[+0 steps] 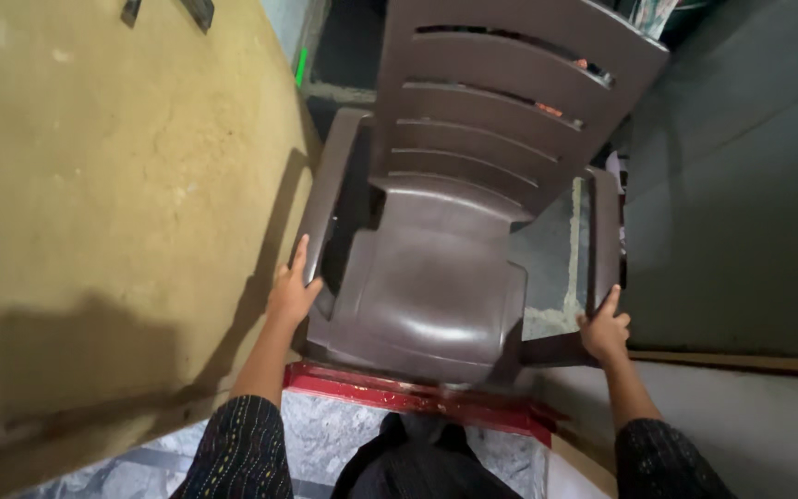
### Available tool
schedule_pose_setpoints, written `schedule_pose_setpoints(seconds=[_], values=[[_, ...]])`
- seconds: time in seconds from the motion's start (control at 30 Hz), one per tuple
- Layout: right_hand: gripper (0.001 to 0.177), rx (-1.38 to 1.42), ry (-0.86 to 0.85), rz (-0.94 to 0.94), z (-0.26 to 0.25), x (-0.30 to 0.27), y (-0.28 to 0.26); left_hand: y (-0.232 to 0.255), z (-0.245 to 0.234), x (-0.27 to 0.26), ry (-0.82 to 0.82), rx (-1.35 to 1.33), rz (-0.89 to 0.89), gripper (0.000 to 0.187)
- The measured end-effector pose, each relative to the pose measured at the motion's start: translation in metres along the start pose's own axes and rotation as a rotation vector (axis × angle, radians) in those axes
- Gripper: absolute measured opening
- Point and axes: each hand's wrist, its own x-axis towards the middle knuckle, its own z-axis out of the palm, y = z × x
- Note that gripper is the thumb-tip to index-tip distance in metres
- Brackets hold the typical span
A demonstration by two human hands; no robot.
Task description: The person picks up a brown plastic chair and carries it from a room with marble flooring into an adjacent bedroom, placing it beside a bed. The person then returns to the first room and repeats the action with a second identical chair.
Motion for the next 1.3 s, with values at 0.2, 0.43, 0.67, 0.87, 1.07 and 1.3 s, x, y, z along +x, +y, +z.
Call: schedule_pose_setpoints(seconds=[0.2,0.43,0.67,0.87,1.07,1.3], values=[[0.108,-0.130,0.036,0.023,0.029,-0.043,-0.048,-0.076,0.015,-0.003,-0.004,-0.105,-0.079,0.108],[0.107,-0.139,0.015,0.031,0.029,-0.038,-0.061,-0.088,0.033,-0.012,-0.070,0.109,-0.310,0.106],[0.118,-0.140,-0.034,0.026,0.019,-0.033,-0.065,-0.089,0.032,-0.002,-0.204,0.175,-0.325,0.120],[0.128,-0.199,-0.079,0.056,0.013,-0.028,-0.075,-0.088,0.026,0.005,-0.301,0.190,-0.344,0.133],[0.126,-0.182,-0.058,-0.013,0.009,-0.029,-0.073,-0.089,0.035,0.005,-0.263,0.193,-0.347,0.132],[0.125,-0.176,-0.127,0.040,-0.003,0.013,-0.103,-0.061,0.025,0.015,-0.207,0.126,-0.390,0.128]])
